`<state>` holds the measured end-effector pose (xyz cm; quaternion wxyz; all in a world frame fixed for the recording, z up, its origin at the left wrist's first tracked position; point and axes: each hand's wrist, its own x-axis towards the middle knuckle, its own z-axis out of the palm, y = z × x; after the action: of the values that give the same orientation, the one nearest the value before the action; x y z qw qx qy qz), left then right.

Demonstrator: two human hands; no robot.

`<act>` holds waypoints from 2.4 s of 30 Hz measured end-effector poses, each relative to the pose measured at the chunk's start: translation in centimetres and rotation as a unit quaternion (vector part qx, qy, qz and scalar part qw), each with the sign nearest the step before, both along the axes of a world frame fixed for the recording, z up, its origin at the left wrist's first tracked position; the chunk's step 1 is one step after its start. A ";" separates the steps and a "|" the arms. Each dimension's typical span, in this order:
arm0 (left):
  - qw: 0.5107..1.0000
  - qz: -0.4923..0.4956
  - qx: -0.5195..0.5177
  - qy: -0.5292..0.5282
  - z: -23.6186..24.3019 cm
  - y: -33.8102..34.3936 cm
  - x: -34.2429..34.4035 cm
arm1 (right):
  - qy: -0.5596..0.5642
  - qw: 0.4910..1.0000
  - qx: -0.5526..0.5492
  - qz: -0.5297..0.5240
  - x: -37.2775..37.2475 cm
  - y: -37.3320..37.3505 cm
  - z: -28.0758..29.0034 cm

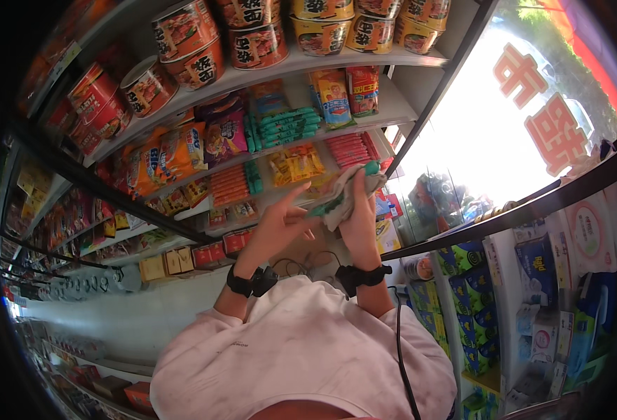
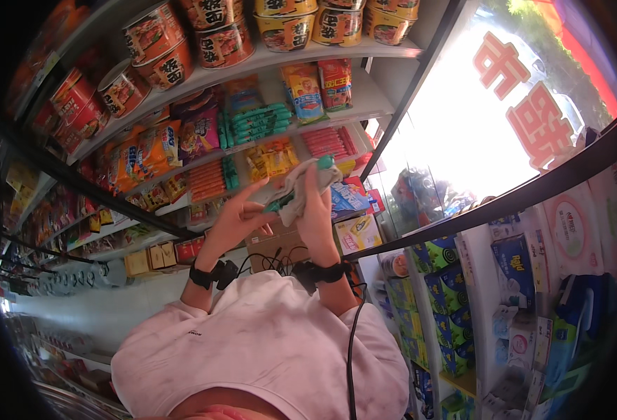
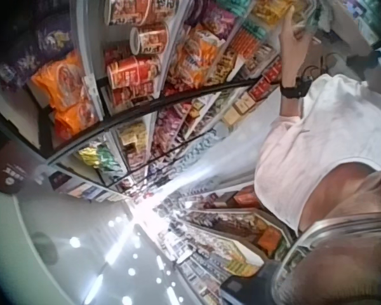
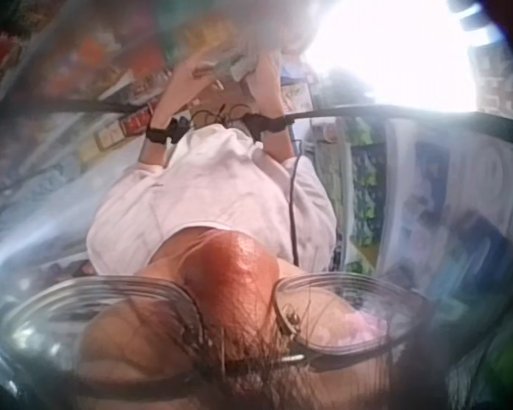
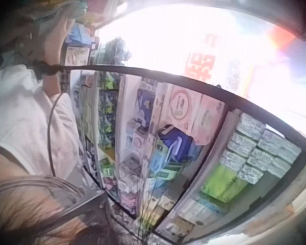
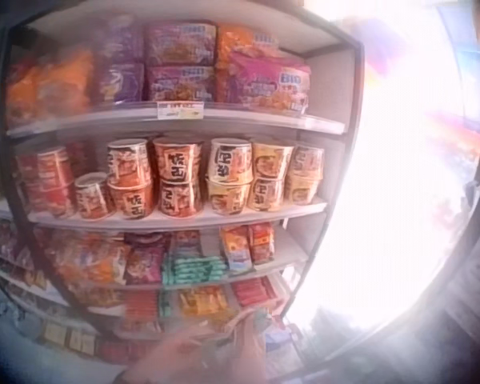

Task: Organizing and cleaning snack items on supermarket shelves.

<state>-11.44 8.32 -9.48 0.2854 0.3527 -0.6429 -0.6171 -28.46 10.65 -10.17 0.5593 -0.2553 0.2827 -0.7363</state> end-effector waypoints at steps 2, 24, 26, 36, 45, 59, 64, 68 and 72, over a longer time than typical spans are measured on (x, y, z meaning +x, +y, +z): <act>1.000 0.016 0.001 0.008 -0.4 -0.2 1.3 | -0.011 0.999 -0.017 -0.026 0.2 -0.3 1.2; 0.993 0.096 -0.065 -0.038 -4.7 -1.0 15.3 | 0.220 0.970 0.106 -0.010 14.2 -0.9 -4.1; 0.987 0.148 -0.027 -0.059 -4.9 -1.5 16.3 | 0.282 0.952 0.117 0.027 14.1 -0.1 -3.6; 0.971 0.141 0.015 0.194 -6.6 -3.8 18.9 | 0.460 0.851 0.112 0.227 15.4 1.6 -3.8; 0.964 0.160 0.086 0.195 -6.1 -6.4 16.3 | 0.435 0.886 0.159 0.035 10.2 -0.2 -6.5; 0.961 0.247 -0.119 0.048 -9.2 -15.1 4.8 | 0.381 0.897 0.028 -0.221 -1.1 -17.5 -14.0; 0.917 0.274 -0.286 -0.043 -10.1 -21.8 1.1 | 0.297 0.940 0.057 -0.156 -5.2 -24.7 -14.3; 0.908 0.294 -0.290 -0.070 -10.8 -25.4 -0.7 | 0.343 0.930 0.064 -0.114 -7.0 -28.5 -15.4; 0.903 0.305 -0.293 -0.076 -12.5 -26.7 0.0 | 0.382 0.918 0.052 -0.092 -7.3 -29.7 -14.7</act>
<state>-11.42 -18.43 -21.97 0.5007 0.4778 -0.6754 -0.2546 -35.79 -19.07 -24.83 0.3515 -0.4605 0.5349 -0.6151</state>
